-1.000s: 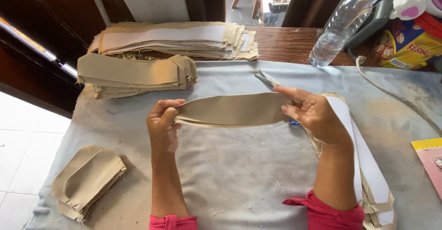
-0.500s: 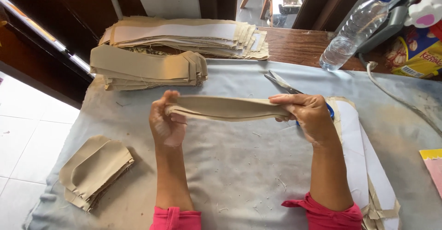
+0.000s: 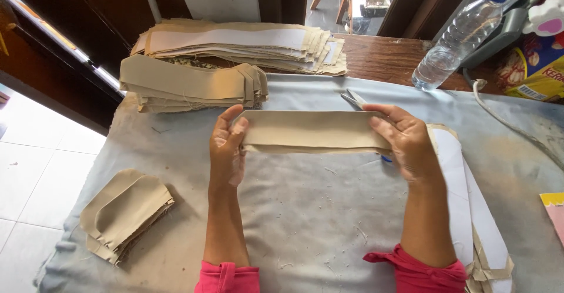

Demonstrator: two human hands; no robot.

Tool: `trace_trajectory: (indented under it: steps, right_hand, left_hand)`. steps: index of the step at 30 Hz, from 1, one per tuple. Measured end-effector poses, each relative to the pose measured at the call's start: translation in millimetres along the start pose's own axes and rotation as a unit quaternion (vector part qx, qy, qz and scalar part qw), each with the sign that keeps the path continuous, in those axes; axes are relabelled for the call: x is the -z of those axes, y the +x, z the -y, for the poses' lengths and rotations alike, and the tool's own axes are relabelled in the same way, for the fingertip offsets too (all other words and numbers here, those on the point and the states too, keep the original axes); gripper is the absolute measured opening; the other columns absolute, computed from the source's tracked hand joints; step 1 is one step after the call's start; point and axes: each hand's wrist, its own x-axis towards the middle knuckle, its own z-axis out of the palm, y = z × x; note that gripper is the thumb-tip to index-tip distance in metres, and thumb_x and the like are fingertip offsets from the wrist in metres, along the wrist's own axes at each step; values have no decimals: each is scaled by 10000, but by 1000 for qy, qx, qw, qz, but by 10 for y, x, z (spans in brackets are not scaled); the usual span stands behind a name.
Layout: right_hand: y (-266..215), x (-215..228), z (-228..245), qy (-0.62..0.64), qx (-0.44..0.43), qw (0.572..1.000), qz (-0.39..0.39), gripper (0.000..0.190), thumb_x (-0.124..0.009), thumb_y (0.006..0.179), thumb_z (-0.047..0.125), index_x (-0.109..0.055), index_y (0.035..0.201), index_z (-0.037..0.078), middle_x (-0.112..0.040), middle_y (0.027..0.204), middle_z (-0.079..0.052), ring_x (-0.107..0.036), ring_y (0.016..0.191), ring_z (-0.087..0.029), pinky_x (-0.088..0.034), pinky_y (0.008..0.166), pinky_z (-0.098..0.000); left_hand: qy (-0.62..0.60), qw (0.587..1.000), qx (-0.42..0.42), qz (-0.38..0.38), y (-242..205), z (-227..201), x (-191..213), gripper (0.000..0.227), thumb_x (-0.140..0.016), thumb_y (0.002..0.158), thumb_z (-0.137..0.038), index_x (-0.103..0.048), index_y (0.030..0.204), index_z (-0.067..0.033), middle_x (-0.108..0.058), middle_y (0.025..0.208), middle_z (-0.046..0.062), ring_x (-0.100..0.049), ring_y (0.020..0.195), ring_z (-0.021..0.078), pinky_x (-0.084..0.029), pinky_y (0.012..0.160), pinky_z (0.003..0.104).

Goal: Manually turning pre-cut fabric pieces inside out and stacking them on a work table in a factory.

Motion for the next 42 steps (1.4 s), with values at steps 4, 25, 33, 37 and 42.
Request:
trace_trajectory:
  steps: [4, 25, 33, 37, 42]
  right_hand:
    - [-90, 149, 246, 18, -54, 993, 106, 351, -532, 846, 12, -612, 1187, 1, -626, 932, -57, -508, 675, -93, -425, 584, -183]
    - [-24, 46, 133, 20, 7, 998, 63, 434, -657, 731, -87, -595, 1155, -15, -648, 776, -216, -619, 500, -234, -573, 477, -341]
    - [-81, 21, -7, 103, -58, 988, 100, 247, -548, 769, -115, -654, 987, -71, -640, 694, -240, -641, 511, -246, -589, 508, -365]
    - [105, 12, -300, 175, -66, 979, 83, 325, -509, 808, -98, -615, 1110, -43, -659, 809, -200, -677, 650, -320, -597, 623, -452]
    - [204, -574, -170, 204, -90, 974, 34, 265, -576, 836, -43, -644, 1076, 46, -658, 773, -139, -688, 654, -247, -605, 693, -428]
  left_hand:
    - [101, 993, 59, 7, -279, -552, -377, 220, -550, 878, -155, -665, 1048, -75, -618, 843, 7, -555, 714, 101, -449, 557, 212]
    - [170, 981, 42, 84, -301, -508, -359, 184, -564, 911, -181, -504, 1048, -73, -637, 791, 184, -682, 620, 273, -588, 534, 356]
    - [-235, 950, 0, 205, 53, 48, 228, 177, -399, 959, -72, -550, 1038, -24, -496, 491, 97, -398, 308, 52, -285, 281, 117]
    - [-541, 779, 76, 308, 10, -196, 153, 481, -277, 1023, -394, -318, 1433, -144, -452, 591, 29, -377, 429, 17, -296, 416, 91]
    - [-441, 880, 131, 122, 208, 247, 195, 397, -409, 966, -419, -519, 1255, -170, -264, 512, -71, -271, 370, 7, -183, 327, 107]
